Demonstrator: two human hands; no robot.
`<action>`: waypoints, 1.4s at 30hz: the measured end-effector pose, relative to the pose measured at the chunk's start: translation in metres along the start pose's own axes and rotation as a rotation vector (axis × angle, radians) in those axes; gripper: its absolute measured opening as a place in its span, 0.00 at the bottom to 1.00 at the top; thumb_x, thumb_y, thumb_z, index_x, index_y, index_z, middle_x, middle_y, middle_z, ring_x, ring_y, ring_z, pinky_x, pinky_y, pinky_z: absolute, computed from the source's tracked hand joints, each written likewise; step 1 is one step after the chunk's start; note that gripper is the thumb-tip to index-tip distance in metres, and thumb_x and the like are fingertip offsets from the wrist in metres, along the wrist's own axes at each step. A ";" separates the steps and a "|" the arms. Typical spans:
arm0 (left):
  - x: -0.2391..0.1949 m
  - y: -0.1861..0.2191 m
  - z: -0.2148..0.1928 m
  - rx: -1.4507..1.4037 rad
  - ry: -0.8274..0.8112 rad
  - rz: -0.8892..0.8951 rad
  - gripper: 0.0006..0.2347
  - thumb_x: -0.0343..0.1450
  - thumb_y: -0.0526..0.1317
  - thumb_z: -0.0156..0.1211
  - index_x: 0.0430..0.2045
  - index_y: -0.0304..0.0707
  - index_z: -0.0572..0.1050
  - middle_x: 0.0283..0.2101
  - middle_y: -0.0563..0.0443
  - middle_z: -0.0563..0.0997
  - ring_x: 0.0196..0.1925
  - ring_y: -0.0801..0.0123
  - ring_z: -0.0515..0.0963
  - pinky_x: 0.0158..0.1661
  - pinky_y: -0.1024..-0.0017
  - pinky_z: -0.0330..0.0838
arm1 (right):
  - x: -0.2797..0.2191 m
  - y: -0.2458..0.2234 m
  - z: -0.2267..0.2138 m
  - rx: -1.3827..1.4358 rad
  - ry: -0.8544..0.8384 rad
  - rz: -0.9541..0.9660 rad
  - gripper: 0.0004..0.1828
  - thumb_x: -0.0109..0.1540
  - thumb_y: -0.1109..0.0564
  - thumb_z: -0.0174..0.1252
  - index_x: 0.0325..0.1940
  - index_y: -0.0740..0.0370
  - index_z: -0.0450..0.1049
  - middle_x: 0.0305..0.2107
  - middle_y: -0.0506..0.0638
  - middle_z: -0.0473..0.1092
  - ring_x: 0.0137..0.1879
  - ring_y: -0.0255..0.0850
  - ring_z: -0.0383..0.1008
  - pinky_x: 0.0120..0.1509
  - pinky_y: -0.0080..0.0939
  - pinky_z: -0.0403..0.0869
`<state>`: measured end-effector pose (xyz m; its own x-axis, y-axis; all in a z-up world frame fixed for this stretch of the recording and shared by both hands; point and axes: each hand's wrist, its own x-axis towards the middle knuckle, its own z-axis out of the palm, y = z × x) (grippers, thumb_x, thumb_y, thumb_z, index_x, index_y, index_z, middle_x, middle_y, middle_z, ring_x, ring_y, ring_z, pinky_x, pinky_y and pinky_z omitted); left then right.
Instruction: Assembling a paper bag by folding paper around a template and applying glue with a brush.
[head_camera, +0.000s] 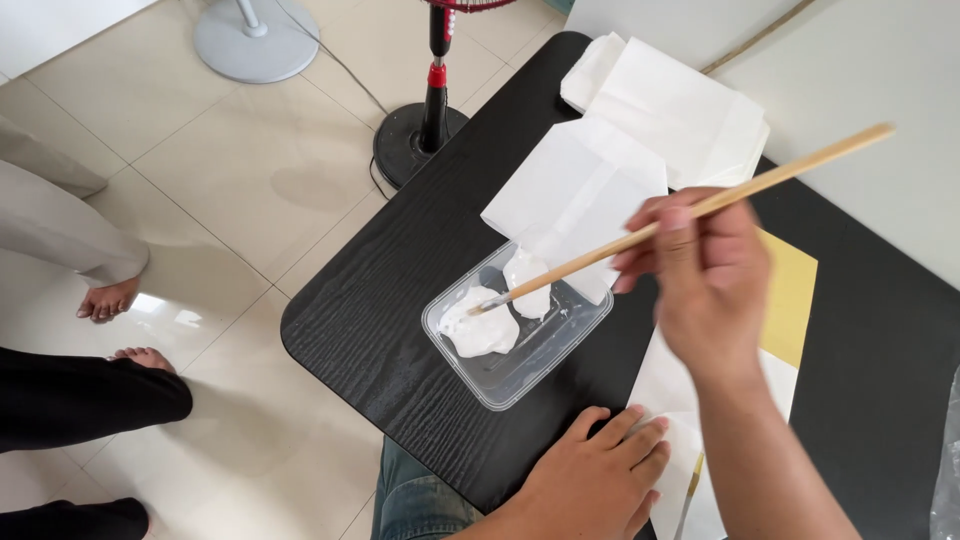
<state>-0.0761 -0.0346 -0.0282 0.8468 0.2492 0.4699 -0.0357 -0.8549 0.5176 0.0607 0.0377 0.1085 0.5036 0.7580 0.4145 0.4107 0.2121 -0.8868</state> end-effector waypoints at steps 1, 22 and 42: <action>0.000 0.000 0.000 0.010 -0.008 0.000 0.19 0.73 0.43 0.53 0.55 0.29 0.74 0.68 0.41 0.73 0.70 0.50 0.70 0.61 0.52 0.60 | -0.004 0.007 0.005 0.013 -0.036 0.004 0.10 0.74 0.58 0.46 0.45 0.70 0.64 0.37 0.60 0.71 0.28 0.44 0.76 0.28 0.36 0.79; 0.005 0.000 -0.010 0.049 -0.058 0.019 0.18 0.74 0.43 0.52 0.55 0.32 0.75 0.65 0.41 0.76 0.69 0.52 0.71 0.60 0.53 0.60 | 0.016 0.046 0.013 0.097 -0.112 0.580 0.13 0.70 0.52 0.50 0.44 0.65 0.70 0.35 0.56 0.75 0.33 0.43 0.78 0.38 0.37 0.81; 0.007 -0.001 -0.014 0.052 0.011 0.045 0.17 0.72 0.40 0.57 0.52 0.30 0.75 0.61 0.39 0.77 0.65 0.50 0.73 0.56 0.52 0.63 | -0.009 -0.013 0.016 -0.045 -0.150 0.150 0.10 0.70 0.55 0.50 0.44 0.66 0.68 0.30 0.54 0.74 0.28 0.40 0.79 0.32 0.33 0.80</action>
<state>-0.0773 -0.0261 -0.0156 0.8393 0.2148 0.4995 -0.0458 -0.8875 0.4586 0.0383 0.0379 0.1127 0.4439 0.8632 0.2406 0.3748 0.0650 -0.9248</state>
